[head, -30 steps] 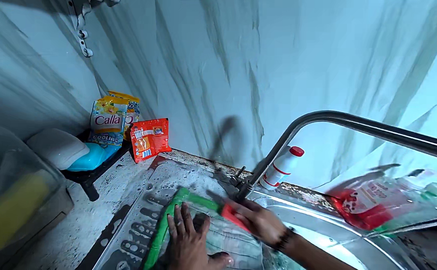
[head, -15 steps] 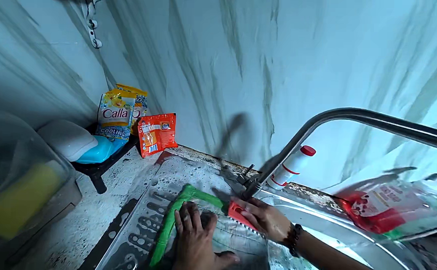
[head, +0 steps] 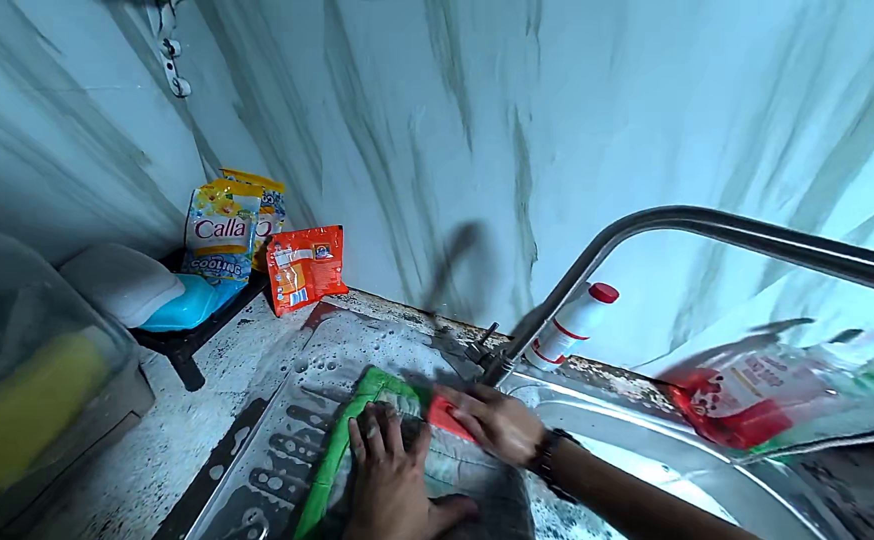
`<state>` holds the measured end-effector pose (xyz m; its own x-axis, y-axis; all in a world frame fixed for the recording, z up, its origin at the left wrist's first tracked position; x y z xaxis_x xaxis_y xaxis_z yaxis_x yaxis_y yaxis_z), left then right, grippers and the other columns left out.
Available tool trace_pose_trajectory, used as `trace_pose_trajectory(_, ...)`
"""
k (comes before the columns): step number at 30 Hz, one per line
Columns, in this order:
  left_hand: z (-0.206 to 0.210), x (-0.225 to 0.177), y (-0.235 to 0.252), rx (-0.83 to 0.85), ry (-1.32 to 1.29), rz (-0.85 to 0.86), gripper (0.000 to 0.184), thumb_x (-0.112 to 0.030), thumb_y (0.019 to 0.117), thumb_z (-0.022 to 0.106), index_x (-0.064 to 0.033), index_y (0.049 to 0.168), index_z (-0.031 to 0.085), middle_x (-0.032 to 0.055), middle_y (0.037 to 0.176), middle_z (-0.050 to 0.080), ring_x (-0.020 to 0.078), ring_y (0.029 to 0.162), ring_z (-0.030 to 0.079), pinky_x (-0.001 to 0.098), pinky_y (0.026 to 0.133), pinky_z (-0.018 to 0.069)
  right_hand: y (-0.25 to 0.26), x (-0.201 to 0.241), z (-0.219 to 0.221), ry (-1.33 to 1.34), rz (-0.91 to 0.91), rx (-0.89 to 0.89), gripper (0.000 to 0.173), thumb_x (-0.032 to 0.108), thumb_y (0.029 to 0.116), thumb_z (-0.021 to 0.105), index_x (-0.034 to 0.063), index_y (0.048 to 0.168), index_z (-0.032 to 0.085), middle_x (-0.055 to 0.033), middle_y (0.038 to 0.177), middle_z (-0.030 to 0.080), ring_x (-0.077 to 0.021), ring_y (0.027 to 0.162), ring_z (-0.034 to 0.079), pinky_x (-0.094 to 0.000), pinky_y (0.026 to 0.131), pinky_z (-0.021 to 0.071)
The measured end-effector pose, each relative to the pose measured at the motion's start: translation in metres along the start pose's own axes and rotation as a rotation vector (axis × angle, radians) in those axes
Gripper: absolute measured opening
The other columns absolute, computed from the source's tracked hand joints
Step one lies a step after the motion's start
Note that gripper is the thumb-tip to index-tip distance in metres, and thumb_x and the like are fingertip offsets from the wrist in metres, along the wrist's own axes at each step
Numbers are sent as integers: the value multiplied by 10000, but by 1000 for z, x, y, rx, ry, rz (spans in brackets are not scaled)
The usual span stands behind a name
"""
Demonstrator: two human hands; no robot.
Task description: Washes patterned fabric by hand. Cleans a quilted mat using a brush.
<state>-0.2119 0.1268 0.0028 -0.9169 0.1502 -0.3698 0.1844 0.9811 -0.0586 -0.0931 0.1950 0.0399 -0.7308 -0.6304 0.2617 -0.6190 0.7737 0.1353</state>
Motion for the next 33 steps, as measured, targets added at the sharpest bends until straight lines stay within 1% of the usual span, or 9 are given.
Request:
trace_pose_trajectory(4,-7,7,1,-30,-66,-21,1132,-896,676,620,-132,1506,517,312,1612,299,523,1523,180,652,1224,110,82,38,31,47,234,199,449,364,1111,394,295,1548,474,-262,1280,650,-443,1172,637,-614,975,496)
trace_pose_trajectory(7,-21,34,1,-105,-148,-25,1191,-802,662,745,-3,1500,466,230,1571,429,388,1486,370,526,1218,295,50,20,23,18,192,250,460,354,1110,395,305,1564,445,-251,1279,652,-435,1156,649,-618,961,513)
trace_pose_trajectory(11,-25,59,3,18,-69,-102,938,-774,868,565,-139,1548,450,191,1689,217,376,1578,146,658,1230,-9,-60,-38,-11,12,327,91,464,308,1090,441,196,1537,498,-287,1262,663,-480,1104,671,-626,934,531)
trace_pose_trajectory(14,-42,71,10,-210,-196,-160,529,-472,1006,596,-116,1397,620,298,1563,396,489,1465,345,612,1189,279,-81,14,-4,2,418,50,466,282,1056,513,256,1521,523,-284,1235,653,-458,1052,681,-597,853,565)
trace_pose_trajectory(17,-55,80,8,-364,-390,-207,666,-344,900,786,50,1389,565,333,1325,583,484,1222,588,590,1055,466,-90,65,-7,-15,148,-102,420,212,1001,617,237,1419,639,-289,1083,696,-458,897,720,-583,695,600)
trace_pose_trajectory(22,-51,88,0,-120,-256,-401,584,-491,997,622,39,1241,653,234,1172,700,385,1187,641,551,1074,433,-55,7,-3,0,578,284,541,270,1089,459,280,1616,337,-284,1417,551,-476,1264,574,-616,1007,485)
trace_pose_trajectory(26,-57,96,-1,-272,-362,-364,420,-333,1061,546,49,1179,675,251,1130,699,401,1135,652,571,1042,444,-52,142,23,86,137,-83,384,164,978,640,129,1359,680,-258,1224,690,-434,1065,705,-564,836,597)
trace_pose_trajectory(31,-61,93,-12,-415,-418,-302,333,-256,1050,572,36,1137,705,244,1065,718,396,1041,692,559,957,505,-30,14,4,-24,599,295,550,381,1076,486,303,1605,357,-263,1456,533,-485,1281,563,-645,998,479)
trace_pose_trajectory(33,-63,97,-12,-488,-514,-276,345,-236,1064,527,58,1084,707,244,999,710,384,977,692,557,912,518,-27,50,5,20,544,234,552,323,1050,530,240,1583,415,-277,1414,564,-482,1245,588,-635,981,499)
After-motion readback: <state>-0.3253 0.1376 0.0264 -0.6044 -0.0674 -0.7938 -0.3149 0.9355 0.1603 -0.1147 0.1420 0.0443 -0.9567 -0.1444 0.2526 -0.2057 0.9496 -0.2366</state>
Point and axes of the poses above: each hand's wrist, its own y-axis towards the middle knuckle, its own z-axis out of the palm, x = y × z, the point moved 10 cm from there along y, towards the middle knuckle
